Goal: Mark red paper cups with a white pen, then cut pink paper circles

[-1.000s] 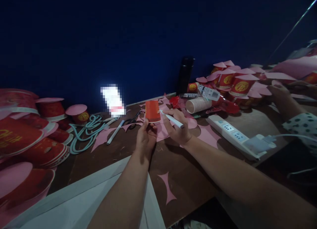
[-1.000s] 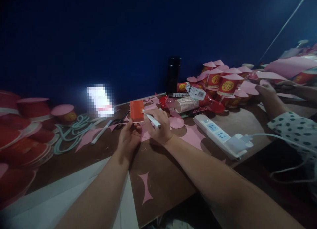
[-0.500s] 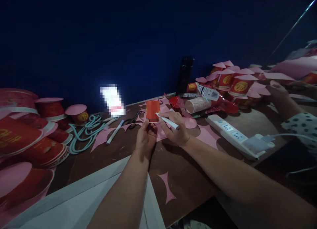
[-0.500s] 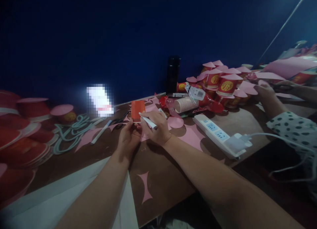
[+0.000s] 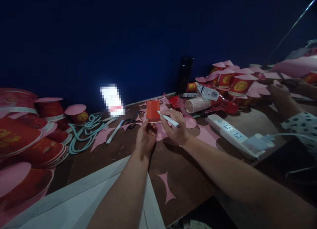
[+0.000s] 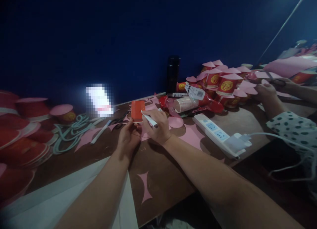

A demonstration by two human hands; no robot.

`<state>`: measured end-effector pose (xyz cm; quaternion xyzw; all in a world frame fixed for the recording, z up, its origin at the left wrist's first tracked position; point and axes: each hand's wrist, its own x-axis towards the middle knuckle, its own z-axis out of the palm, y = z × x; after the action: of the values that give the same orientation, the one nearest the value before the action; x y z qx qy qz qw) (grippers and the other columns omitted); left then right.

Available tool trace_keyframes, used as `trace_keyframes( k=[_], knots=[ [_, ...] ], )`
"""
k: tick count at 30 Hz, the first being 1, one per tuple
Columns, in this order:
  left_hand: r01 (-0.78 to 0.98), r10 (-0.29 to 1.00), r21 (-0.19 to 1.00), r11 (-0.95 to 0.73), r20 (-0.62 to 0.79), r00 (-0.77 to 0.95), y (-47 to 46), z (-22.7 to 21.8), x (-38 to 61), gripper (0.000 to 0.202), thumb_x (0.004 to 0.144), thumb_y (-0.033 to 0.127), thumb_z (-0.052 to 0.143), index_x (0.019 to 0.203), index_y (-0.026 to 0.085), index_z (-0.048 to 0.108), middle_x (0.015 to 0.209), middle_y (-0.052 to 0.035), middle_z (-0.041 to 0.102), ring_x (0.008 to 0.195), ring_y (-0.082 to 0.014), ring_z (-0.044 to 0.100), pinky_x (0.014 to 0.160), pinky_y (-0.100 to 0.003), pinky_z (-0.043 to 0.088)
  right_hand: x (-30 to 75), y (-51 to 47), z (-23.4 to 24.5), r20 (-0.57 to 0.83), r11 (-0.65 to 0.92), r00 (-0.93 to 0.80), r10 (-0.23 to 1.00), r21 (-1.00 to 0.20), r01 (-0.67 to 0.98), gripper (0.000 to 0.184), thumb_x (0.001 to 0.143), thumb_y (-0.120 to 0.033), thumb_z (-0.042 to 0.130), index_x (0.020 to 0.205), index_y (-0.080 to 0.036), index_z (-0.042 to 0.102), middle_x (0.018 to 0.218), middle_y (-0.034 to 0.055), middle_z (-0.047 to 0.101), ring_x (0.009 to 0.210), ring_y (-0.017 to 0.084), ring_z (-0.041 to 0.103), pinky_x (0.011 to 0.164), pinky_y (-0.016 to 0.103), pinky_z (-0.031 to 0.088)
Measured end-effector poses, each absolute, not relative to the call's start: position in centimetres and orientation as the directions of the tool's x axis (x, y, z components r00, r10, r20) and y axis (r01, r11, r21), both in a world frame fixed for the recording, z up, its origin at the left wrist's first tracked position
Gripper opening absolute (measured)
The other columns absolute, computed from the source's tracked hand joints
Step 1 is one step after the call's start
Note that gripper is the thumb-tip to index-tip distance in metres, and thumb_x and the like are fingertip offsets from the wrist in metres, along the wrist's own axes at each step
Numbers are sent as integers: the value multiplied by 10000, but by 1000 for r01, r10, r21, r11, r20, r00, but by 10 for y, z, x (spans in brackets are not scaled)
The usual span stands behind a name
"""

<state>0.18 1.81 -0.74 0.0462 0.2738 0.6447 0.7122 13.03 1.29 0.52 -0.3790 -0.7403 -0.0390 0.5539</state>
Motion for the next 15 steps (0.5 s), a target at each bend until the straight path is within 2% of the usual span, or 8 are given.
trace_keyframes(
  k=[8, 15],
  knots=[
    [-900, 943, 407, 159, -331, 17, 18, -6, 2, 109, 839, 110, 519, 738, 131, 555, 557, 23, 545, 476, -42, 512, 496, -141, 445, 130, 12, 6, 819, 666, -94, 566, -387, 638, 164, 866, -218, 538, 1011, -208, 615, 903, 46, 672, 880, 182, 608, 789, 330, 408],
    [-908, 949, 390, 151, -314, 23, 19, -8, 1, 118, 844, 104, 513, 739, 126, 563, 566, 21, 554, 476, -39, 515, 501, -141, 450, 130, 12, 6, 833, 688, -104, 543, -371, 623, 151, 857, -212, 549, 993, -212, 612, 922, 48, 677, 881, 186, 610, 799, 342, 412]
  ],
)
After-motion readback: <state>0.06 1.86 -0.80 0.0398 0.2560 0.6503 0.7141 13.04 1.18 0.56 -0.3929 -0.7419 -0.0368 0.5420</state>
